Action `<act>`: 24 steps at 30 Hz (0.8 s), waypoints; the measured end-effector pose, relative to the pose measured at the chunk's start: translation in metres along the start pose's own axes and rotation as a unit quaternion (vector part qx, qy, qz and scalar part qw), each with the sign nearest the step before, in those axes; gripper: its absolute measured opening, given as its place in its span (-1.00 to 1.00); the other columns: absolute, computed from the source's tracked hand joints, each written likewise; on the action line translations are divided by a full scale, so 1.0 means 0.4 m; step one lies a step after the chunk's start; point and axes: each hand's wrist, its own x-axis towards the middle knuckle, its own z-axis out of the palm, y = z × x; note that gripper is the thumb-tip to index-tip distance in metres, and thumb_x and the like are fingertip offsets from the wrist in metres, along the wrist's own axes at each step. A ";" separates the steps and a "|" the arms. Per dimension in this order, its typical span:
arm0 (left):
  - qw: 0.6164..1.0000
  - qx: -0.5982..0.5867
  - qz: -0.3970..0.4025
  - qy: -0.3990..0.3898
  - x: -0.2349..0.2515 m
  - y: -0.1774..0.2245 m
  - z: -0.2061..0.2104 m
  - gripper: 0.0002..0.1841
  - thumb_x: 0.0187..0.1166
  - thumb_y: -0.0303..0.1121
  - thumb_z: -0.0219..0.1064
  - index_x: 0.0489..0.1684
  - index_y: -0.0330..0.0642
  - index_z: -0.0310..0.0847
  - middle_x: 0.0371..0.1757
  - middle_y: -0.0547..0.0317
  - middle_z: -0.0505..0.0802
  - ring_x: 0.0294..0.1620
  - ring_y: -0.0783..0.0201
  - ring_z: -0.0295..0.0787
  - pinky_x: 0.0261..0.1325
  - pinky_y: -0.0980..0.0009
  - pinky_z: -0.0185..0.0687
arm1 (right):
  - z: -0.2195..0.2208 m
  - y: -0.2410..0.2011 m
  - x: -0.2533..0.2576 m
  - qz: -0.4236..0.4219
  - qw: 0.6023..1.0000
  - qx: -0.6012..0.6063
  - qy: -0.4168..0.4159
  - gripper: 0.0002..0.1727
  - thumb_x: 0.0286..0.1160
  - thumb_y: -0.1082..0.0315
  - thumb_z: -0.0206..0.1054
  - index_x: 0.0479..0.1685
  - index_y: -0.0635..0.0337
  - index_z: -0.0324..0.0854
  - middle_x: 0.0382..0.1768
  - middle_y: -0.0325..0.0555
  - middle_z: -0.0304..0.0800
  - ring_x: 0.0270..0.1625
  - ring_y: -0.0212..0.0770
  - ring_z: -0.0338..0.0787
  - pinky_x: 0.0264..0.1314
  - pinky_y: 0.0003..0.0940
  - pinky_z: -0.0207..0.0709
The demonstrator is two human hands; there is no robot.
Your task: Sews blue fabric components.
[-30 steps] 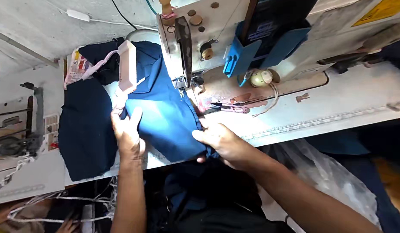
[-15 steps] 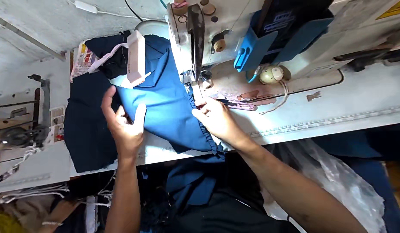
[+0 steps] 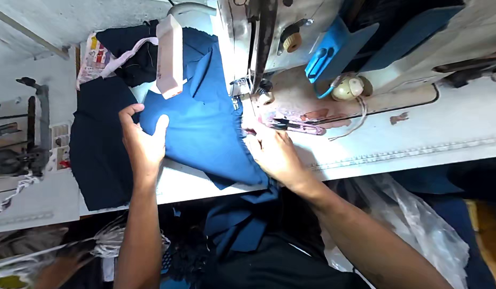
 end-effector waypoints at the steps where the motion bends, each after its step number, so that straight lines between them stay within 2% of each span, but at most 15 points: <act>1: 1.000 0.016 -0.004 0.005 0.006 0.000 -0.008 -0.30 0.48 -0.11 0.52 0.55 -0.24 0.34 0.36 -0.12 0.74 0.27 0.19 0.75 0.32 0.19 0.67 | 0.005 -0.001 -0.007 -0.005 1.000 -0.013 -0.003 -0.65 0.67 0.34 0.22 0.35 0.14 0.67 -0.23 0.02 0.86 -0.27 0.02 0.85 -0.20 0.05 0.69; 2: 0.999 0.039 -0.008 0.003 0.013 0.001 -0.015 -0.27 0.49 -0.08 0.52 0.58 -0.22 0.30 0.38 -0.12 0.73 0.29 0.16 0.75 0.35 0.15 0.65 | 0.009 -0.001 -0.013 -0.010 1.000 -0.024 -0.001 -0.66 0.66 0.33 0.24 0.32 0.17 0.69 -0.26 0.02 0.85 -0.28 0.02 0.84 -0.22 0.04 0.69; 4: 0.997 0.079 -0.002 -0.015 0.022 0.011 -0.015 -0.19 0.45 0.00 0.54 0.62 -0.19 0.27 0.26 -0.15 0.82 0.20 0.07 0.84 0.28 0.04 0.71 | 0.014 -0.002 -0.018 -0.013 0.999 -0.036 0.022 -0.72 0.68 0.29 0.23 0.18 0.18 0.73 -0.36 -0.04 0.81 -0.36 -0.06 0.81 -0.31 -0.05 0.68; 6: 0.995 0.090 0.006 -0.047 0.021 0.017 -0.004 -0.15 0.44 0.08 0.52 0.66 -0.17 0.27 0.36 -0.18 0.77 0.28 -0.01 0.80 0.36 -0.03 0.65 | 0.015 -0.008 -0.011 0.002 0.999 -0.028 0.045 -0.68 0.76 0.17 0.20 0.15 0.18 0.74 -0.38 -0.07 0.81 -0.40 -0.11 0.80 -0.33 -0.10 0.67; 8: 0.996 0.067 0.013 -0.062 0.016 0.010 0.009 -0.17 0.46 0.10 0.49 0.66 -0.19 0.31 0.51 -0.15 0.67 0.45 0.07 0.67 0.51 0.06 0.53 | 0.014 -0.019 0.004 -0.001 0.998 -0.025 0.065 -0.60 0.78 0.06 0.18 0.11 0.22 0.70 -0.40 -0.07 0.80 -0.40 -0.12 0.81 -0.35 -0.11 0.67; 10: 0.998 0.029 0.019 -0.051 0.015 -0.007 0.021 -0.22 0.46 0.01 0.52 0.62 -0.21 0.34 0.56 -0.06 0.62 0.54 0.22 0.58 0.59 0.22 0.46 | 0.010 -0.029 0.014 -0.011 0.998 -0.011 0.062 -0.61 0.79 0.07 0.19 0.17 0.26 0.63 -0.33 0.02 0.75 -0.37 -0.04 0.79 -0.35 -0.05 0.66; 12: 0.999 0.005 0.032 -0.034 0.013 -0.008 0.024 -0.25 0.45 -0.10 0.53 0.60 -0.23 0.34 0.57 -0.04 0.60 0.56 0.26 0.54 0.59 0.27 0.43 | 0.014 -0.034 0.028 -0.011 0.998 0.004 0.062 -0.62 0.75 0.15 0.26 0.30 0.26 0.58 -0.17 0.10 0.76 -0.29 0.02 0.81 -0.29 -0.02 0.69; 13: 0.999 -0.009 0.042 -0.027 0.013 -0.008 0.025 -0.26 0.44 -0.13 0.54 0.59 -0.23 0.34 0.57 -0.03 0.60 0.56 0.28 0.53 0.60 0.30 0.42 | 0.017 -0.036 0.036 -0.009 0.998 0.009 0.063 -0.62 0.73 0.18 0.28 0.32 0.25 0.57 -0.15 0.11 0.76 -0.26 0.03 0.81 -0.28 -0.01 0.70; 17: 0.996 -0.067 0.059 -0.020 0.012 -0.010 0.018 -0.24 0.37 -0.22 0.61 0.55 -0.30 0.34 0.50 -0.05 0.63 0.50 0.31 0.57 0.54 0.38 0.50 | 0.011 -0.040 0.046 0.015 0.999 0.026 0.028 -0.62 0.69 0.25 0.28 0.39 0.17 0.49 -0.38 0.04 0.71 -0.44 0.04 0.74 -0.48 0.01 0.58; 19: 0.994 -0.100 0.046 -0.028 0.014 -0.004 0.009 -0.23 0.32 -0.31 0.65 0.53 -0.32 0.32 0.44 -0.05 0.67 0.44 0.33 0.64 0.49 0.40 0.60 | -0.004 -0.031 0.036 0.011 0.999 0.044 0.015 -0.64 0.70 0.29 0.23 0.42 0.11 0.49 -0.45 -0.02 0.69 -0.54 -0.04 0.69 -0.57 -0.07 0.54; 20: 0.992 -0.112 0.040 -0.031 0.013 0.000 0.006 -0.23 0.30 -0.34 0.66 0.52 -0.31 0.31 0.39 -0.03 0.71 0.38 0.35 0.70 0.44 0.40 0.65 | -0.009 -0.026 0.029 0.006 0.999 0.042 0.016 -0.65 0.71 0.31 0.22 0.42 0.09 0.52 -0.42 -0.02 0.71 -0.52 -0.06 0.70 -0.53 -0.09 0.57; 22: 0.991 -0.120 0.039 -0.041 0.009 0.005 0.006 -0.22 0.29 -0.37 0.66 0.52 -0.27 0.30 0.29 0.01 0.78 0.28 0.37 0.77 0.35 0.41 0.73 | -0.010 -0.023 0.018 -0.008 0.999 0.020 0.024 -0.65 0.70 0.37 0.22 0.40 0.13 0.60 -0.21 0.07 0.75 -0.34 -0.01 0.77 -0.33 -0.04 0.65; 24: 0.997 -0.052 0.051 -0.039 0.002 0.014 0.007 -0.25 0.32 -0.31 0.61 0.53 -0.20 0.30 0.20 0.06 0.82 0.17 0.36 0.81 0.23 0.39 0.76 | -0.001 -0.023 0.017 -0.013 0.999 -0.009 0.030 -0.66 0.69 0.40 0.23 0.36 0.21 0.67 -0.05 0.16 0.79 -0.19 0.05 0.83 -0.16 -0.01 0.72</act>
